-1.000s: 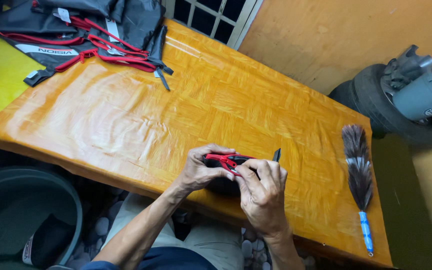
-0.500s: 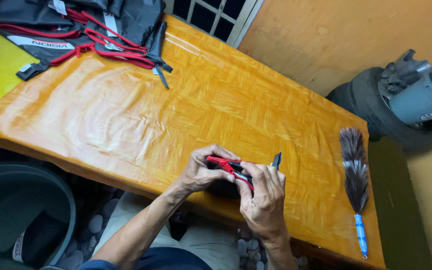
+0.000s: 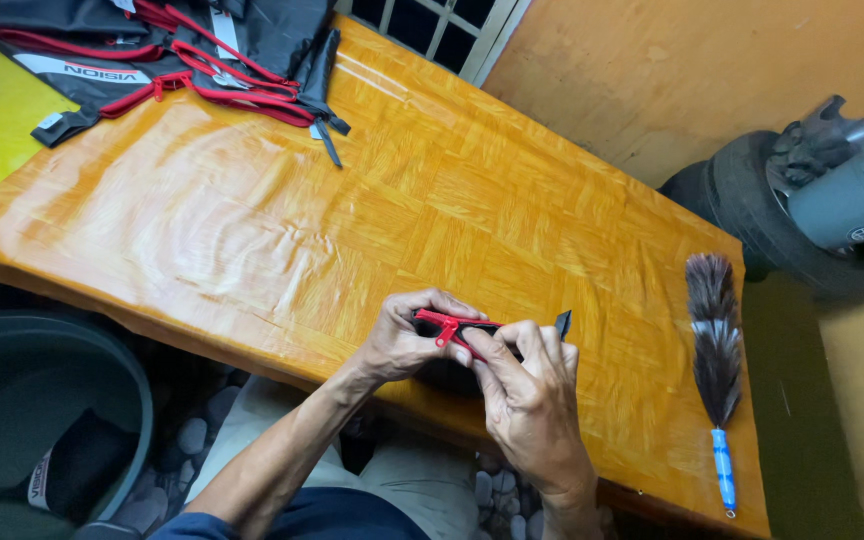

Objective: The person folds a black fabric bag on a table and secures it by wrapping a red strap around the bundle.

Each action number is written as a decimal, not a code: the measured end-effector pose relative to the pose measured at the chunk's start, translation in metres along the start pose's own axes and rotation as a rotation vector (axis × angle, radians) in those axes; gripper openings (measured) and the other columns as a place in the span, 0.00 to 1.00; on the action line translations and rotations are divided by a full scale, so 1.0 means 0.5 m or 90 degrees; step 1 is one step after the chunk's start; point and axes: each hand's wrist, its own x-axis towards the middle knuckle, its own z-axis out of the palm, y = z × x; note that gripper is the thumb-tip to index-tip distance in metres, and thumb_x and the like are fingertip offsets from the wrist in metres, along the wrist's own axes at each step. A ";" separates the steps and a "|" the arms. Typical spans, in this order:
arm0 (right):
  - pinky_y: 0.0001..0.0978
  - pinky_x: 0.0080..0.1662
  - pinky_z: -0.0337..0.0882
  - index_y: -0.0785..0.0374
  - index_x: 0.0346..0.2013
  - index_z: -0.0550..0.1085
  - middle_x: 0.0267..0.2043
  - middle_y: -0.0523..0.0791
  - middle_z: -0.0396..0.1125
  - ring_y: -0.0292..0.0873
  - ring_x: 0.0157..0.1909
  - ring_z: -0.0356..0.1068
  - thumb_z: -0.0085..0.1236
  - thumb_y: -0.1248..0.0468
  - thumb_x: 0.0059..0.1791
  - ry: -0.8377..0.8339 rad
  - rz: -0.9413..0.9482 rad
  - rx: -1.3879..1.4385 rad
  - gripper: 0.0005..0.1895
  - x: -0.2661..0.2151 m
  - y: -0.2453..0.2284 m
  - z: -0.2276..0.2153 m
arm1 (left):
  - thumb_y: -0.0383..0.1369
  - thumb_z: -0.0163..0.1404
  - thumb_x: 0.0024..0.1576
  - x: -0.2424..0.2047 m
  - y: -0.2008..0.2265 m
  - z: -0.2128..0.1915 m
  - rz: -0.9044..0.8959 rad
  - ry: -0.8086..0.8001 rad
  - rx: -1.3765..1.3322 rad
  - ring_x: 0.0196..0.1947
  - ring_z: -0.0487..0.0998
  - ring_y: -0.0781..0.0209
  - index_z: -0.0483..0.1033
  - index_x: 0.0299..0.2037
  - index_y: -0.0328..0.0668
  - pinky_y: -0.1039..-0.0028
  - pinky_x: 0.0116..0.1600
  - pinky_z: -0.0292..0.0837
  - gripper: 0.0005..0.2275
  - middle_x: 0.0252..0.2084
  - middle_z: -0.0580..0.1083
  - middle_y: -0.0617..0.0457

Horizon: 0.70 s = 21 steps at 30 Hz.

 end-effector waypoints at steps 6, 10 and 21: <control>0.42 0.45 0.55 0.46 0.45 0.79 0.38 0.37 0.65 0.44 0.43 0.63 0.58 0.59 0.52 -0.056 0.032 0.072 0.08 0.025 -0.005 -0.012 | 0.36 0.67 0.48 0.008 0.032 0.002 0.026 -0.047 -0.025 0.50 0.83 0.56 0.79 0.42 0.40 0.70 0.60 0.78 0.16 0.46 0.81 0.43; 0.42 0.41 0.54 0.48 0.46 0.78 0.39 0.40 0.64 0.45 0.40 0.63 0.58 0.60 0.52 0.066 -0.008 0.031 0.08 0.012 0.005 0.027 | 0.34 0.68 0.47 0.016 0.024 -0.003 0.017 -0.016 -0.021 0.49 0.82 0.59 0.81 0.42 0.41 0.72 0.60 0.77 0.15 0.45 0.81 0.45; 0.42 0.46 0.59 0.57 0.51 0.79 0.48 0.46 0.70 0.48 0.43 0.67 0.61 0.64 0.52 0.195 -0.054 0.008 0.12 -0.019 -0.005 0.036 | 0.33 0.68 0.47 0.002 0.023 0.009 0.018 -0.010 -0.016 0.48 0.84 0.57 0.78 0.41 0.39 0.70 0.57 0.80 0.15 0.45 0.81 0.42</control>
